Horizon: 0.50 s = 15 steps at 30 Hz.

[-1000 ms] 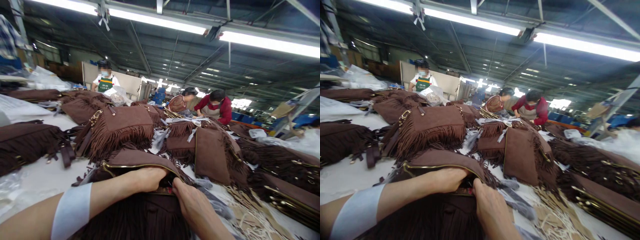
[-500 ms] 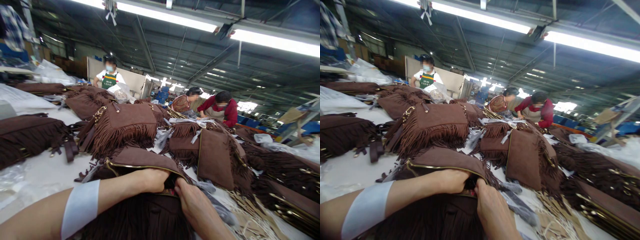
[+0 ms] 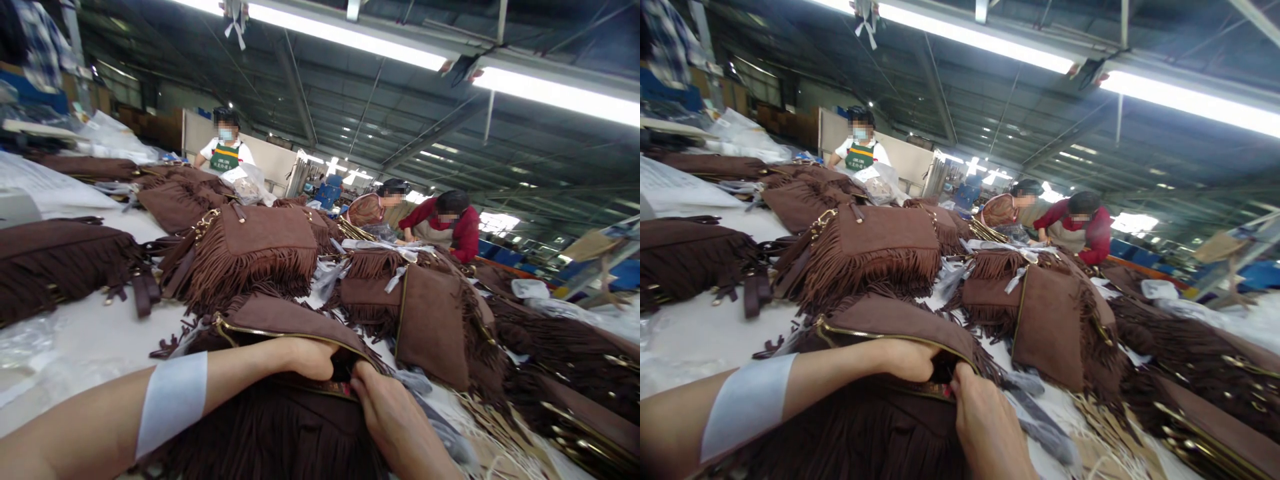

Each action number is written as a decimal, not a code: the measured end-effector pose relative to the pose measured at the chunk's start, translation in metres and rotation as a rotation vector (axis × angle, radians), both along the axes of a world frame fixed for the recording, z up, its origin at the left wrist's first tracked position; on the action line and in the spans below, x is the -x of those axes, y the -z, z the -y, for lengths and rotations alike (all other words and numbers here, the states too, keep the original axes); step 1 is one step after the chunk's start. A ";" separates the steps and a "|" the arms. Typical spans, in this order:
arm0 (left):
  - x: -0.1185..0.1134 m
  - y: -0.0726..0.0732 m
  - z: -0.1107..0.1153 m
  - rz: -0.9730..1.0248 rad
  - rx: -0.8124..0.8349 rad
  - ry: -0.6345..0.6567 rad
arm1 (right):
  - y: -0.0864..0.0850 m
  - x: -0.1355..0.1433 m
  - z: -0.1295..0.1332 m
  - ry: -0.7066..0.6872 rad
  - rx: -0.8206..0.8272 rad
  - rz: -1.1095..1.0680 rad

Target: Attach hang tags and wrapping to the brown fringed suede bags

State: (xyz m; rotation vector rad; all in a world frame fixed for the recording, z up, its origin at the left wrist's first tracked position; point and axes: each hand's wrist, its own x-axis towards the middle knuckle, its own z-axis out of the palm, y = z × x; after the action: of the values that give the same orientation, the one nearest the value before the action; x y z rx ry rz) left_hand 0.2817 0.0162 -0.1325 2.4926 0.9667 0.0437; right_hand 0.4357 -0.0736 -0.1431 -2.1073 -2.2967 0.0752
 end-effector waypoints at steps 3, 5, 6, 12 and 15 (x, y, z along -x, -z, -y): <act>-0.004 0.002 -0.003 0.010 0.062 -0.041 | -0.006 0.005 -0.002 0.021 -0.020 0.021; -0.004 0.005 -0.006 0.038 0.072 -0.046 | -0.009 0.008 -0.002 0.038 -0.024 0.067; -0.004 0.006 -0.008 0.062 0.078 -0.047 | -0.010 0.011 -0.002 0.048 -0.025 0.099; -0.002 0.020 -0.017 0.286 0.155 -0.007 | -0.034 0.039 0.002 0.076 -0.008 0.205; 0.001 0.035 -0.019 0.395 0.198 -0.006 | -0.040 0.045 -0.003 0.024 0.012 0.143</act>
State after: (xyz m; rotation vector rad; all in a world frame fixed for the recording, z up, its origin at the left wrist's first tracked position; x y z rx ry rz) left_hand 0.2812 0.0353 -0.1673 2.1868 0.7695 0.4054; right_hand 0.3907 -0.0709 -0.1034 -2.2141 -2.3520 -0.0648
